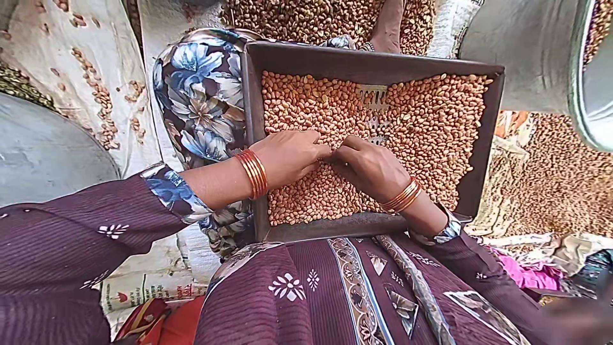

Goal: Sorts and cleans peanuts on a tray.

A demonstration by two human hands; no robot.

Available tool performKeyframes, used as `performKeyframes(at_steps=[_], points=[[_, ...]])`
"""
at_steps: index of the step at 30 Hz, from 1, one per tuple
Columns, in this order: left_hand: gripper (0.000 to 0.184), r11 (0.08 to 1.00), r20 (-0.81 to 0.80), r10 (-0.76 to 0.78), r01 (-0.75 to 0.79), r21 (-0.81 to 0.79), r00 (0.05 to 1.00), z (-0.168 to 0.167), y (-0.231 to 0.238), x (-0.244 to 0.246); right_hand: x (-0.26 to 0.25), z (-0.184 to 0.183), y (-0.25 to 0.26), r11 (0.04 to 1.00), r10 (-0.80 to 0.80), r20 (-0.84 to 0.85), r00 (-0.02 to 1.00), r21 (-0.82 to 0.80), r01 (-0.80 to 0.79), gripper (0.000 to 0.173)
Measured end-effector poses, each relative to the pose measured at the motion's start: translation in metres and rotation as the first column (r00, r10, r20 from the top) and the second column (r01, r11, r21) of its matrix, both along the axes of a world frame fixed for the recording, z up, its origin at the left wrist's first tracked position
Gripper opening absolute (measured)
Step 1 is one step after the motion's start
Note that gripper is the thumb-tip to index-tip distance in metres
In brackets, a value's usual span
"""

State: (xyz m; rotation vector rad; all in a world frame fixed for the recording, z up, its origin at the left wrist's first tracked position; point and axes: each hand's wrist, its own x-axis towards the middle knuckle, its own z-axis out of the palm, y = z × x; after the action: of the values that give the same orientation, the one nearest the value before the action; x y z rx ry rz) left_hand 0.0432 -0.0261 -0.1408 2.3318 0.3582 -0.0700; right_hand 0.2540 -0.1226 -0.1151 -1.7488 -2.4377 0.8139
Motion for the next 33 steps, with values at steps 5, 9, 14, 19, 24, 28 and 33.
performKeyframes(at_steps=[5,9,14,19,24,28,33], points=[[0.020,0.974,-0.022,-0.047,0.051,0.221,0.999,0.003,-0.011,0.000,-0.003,-0.003,0.001,1.000,0.009,0.005,1.000,0.001,-0.009,0.012],[0.018,0.949,-0.012,-0.067,0.067,0.309,0.998,0.002,-0.018,-0.001,-0.005,-0.004,0.000,1.000,0.012,0.012,1.000,-0.018,-0.012,0.011],[0.017,0.976,-0.088,-0.059,0.077,0.206,0.994,0.006,-0.015,0.001,-0.006,-0.004,-0.001,1.000,0.011,0.032,0.999,-0.026,-0.010,0.015],[0.021,0.986,-0.001,0.152,-0.152,-0.064,0.988,0.004,-0.002,0.002,-0.007,0.009,-0.004,1.000,-0.006,-0.113,0.994,-0.002,0.006,0.011],[0.018,0.824,0.116,0.430,-0.337,-0.455,0.895,0.017,0.018,0.004,-0.033,0.003,-0.022,0.954,0.213,-0.484,0.849,-0.083,-0.287,0.014],[0.028,0.627,0.212,0.540,-0.221,-0.747,0.814,0.024,0.025,0.005,-0.057,-0.004,-0.039,0.900,0.358,-0.350,0.866,-0.117,-0.420,0.017],[0.030,0.418,0.180,0.582,-0.102,-0.903,0.793,0.028,0.029,0.005,-0.062,-0.004,-0.039,0.905,0.381,-0.285,0.880,-0.080,-0.418,0.016]])
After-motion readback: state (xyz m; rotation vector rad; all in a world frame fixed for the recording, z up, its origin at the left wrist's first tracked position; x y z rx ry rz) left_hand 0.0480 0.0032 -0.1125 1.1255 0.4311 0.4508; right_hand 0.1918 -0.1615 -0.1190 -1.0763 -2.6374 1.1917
